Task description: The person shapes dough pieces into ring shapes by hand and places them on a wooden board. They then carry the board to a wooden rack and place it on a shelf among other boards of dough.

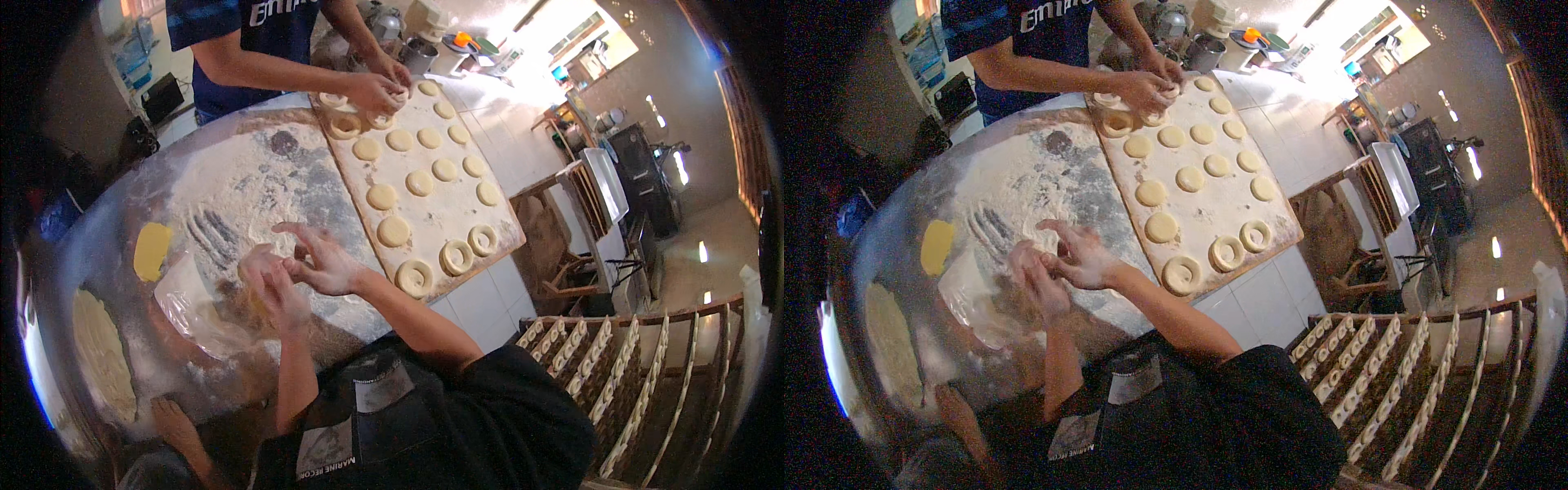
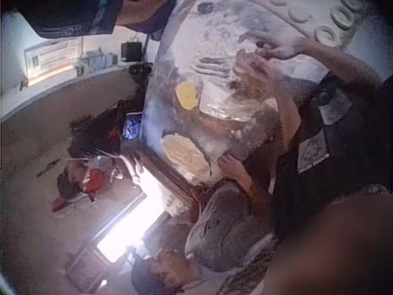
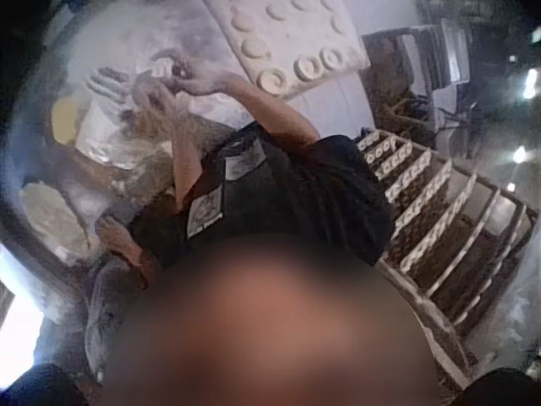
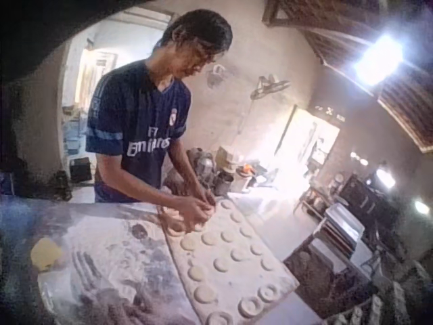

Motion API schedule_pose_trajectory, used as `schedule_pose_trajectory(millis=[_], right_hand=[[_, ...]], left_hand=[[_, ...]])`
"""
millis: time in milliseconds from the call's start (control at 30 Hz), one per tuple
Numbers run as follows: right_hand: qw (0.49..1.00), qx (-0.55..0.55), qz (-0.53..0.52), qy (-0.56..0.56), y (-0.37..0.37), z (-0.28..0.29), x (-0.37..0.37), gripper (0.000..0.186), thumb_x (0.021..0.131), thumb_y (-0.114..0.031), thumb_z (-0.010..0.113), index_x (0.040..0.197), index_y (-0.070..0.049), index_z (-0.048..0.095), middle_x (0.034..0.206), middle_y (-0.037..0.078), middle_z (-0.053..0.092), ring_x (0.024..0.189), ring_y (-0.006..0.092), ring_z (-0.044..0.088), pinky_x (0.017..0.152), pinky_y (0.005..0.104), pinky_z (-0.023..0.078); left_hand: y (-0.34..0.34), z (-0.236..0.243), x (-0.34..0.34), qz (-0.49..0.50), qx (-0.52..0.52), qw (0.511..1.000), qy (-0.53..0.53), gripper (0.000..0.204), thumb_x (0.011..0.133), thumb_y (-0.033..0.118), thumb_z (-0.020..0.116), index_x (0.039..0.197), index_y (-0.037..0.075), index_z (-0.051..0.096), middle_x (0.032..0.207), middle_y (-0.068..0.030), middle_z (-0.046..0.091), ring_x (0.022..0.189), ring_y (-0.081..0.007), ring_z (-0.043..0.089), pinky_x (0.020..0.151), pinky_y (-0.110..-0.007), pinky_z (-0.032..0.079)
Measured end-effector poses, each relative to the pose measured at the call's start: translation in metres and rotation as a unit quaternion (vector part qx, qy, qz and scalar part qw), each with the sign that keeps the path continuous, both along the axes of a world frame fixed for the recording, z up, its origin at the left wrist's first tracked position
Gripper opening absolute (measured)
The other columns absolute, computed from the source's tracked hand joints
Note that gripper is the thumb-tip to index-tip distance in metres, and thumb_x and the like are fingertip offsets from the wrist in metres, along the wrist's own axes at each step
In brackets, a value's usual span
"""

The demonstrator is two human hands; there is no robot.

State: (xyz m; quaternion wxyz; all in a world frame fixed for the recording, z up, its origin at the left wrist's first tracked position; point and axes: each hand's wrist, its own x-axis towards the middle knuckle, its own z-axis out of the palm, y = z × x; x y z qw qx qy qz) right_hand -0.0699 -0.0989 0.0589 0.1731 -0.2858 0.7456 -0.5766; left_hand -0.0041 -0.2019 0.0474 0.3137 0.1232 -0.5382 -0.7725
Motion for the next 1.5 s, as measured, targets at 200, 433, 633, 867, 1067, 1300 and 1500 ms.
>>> schedule_pose_trajectory(millis=[200, 433, 633, 867, 1067, 1300, 1500], right_hand=[[0.997, -0.028, -0.005, 0.075, 0.041, 0.005, 0.0, 0.045, 0.094, -0.04, 0.051, 0.127, -0.011, 0.042, 0.078, 0.0, 0.054, 0.065, 0.0102, 0.049, 0.064, 0.0242, 0.041], [0.973, -0.194, -0.079, -0.102, 0.114, 0.007, -0.025, 0.033, 0.098, -0.037, 0.038, 0.118, -0.011, 0.039, 0.056, -0.001, 0.041, 0.048, 0.0097, 0.04, 0.047, 0.0236, 0.034], [0.968, -0.194, -0.122, -0.098, 0.182, 0.006, -0.046, 0.033, 0.097, -0.039, 0.039, 0.118, -0.014, 0.038, 0.054, 0.002, 0.045, 0.045, 0.0144, 0.043, 0.045, 0.0274, 0.036], [0.975, -0.168, -0.093, -0.11, 0.248, -0.006, -0.072, 0.032, 0.098, -0.037, 0.039, 0.122, -0.015, 0.038, 0.056, 0.001, 0.045, 0.05, 0.0139, 0.046, 0.049, 0.0262, 0.038], [0.977, -0.195, -0.08, -0.03, 0.279, -0.023, -0.089, 0.045, 0.093, -0.044, 0.044, 0.129, -0.019, 0.037, 0.073, 0.013, 0.058, 0.06, 0.025, 0.061, 0.06, 0.0354, 0.051], [0.962, -0.158, 0.035, -0.22, 0.314, -0.009, -0.12, 0.044, 0.1, -0.041, 0.039, 0.137, -0.017, 0.034, 0.09, 0.012, 0.059, 0.081, 0.0185, 0.058, 0.077, 0.0312, 0.048], [0.972, 0.063, -0.195, -0.114, 0.281, -0.059, -0.147, 0.068, 0.094, -0.046, 0.053, 0.138, 0.0, 0.029, 0.116, 0.026, 0.058, 0.103, 0.043, 0.058, 0.088, 0.0477, 0.045]], left_hand=[[0.037, -0.007, -0.011, -0.05, -0.365, 0.919, -0.143, 0.029, 0.101, 0.031, 0.039, 0.111, 0.005, 0.049, 0.089, -0.0161, 0.06, 0.076, -0.0278, 0.062, 0.069, -0.036, 0.05], [0.104, 0.005, -0.042, -0.098, -0.32, 0.938, -0.088, 0.012, 0.096, 0.012, 0.044, 0.1, 0.005, 0.052, 0.084, -0.0177, 0.061, 0.076, -0.0373, 0.064, 0.067, -0.039, 0.05], [0.175, 0.018, -0.075, -0.131, -0.336, 0.928, -0.096, 0.011, 0.094, 0.011, 0.048, 0.103, 0.007, 0.052, 0.069, -0.0137, 0.06, 0.064, -0.0346, 0.064, 0.059, -0.04, 0.05], [0.232, -0.005, -0.099, -0.217, -0.308, 0.905, -0.198, 0.02, 0.1, 0.023, 0.041, 0.114, 0.012, 0.049, 0.064, -0.0162, 0.059, 0.063, -0.0376, 0.064, 0.056, -0.045, 0.048], [0.267, 0.006, -0.117, -0.124, -0.478, 0.847, -0.196, 0.029, 0.102, 0.036, 0.032, 0.112, 0.014, 0.047, 0.06, -0.0189, 0.059, 0.059, -0.0453, 0.06, 0.054, -0.054, 0.047], [0.275, -0.011, -0.127, -0.105, -0.447, 0.861, -0.219, 0.031, 0.102, 0.036, 0.032, 0.111, 0.011, 0.046, 0.073, -0.0281, 0.06, 0.073, -0.05, 0.059, 0.061, -0.058, 0.046], [0.275, -0.029, -0.156, -0.046, -0.399, 0.863, -0.306, 0.043, 0.1, 0.038, 0.035, 0.125, 0.004, 0.044, 0.101, -0.0306, 0.058, 0.095, -0.0472, 0.057, 0.082, -0.057, 0.043]])
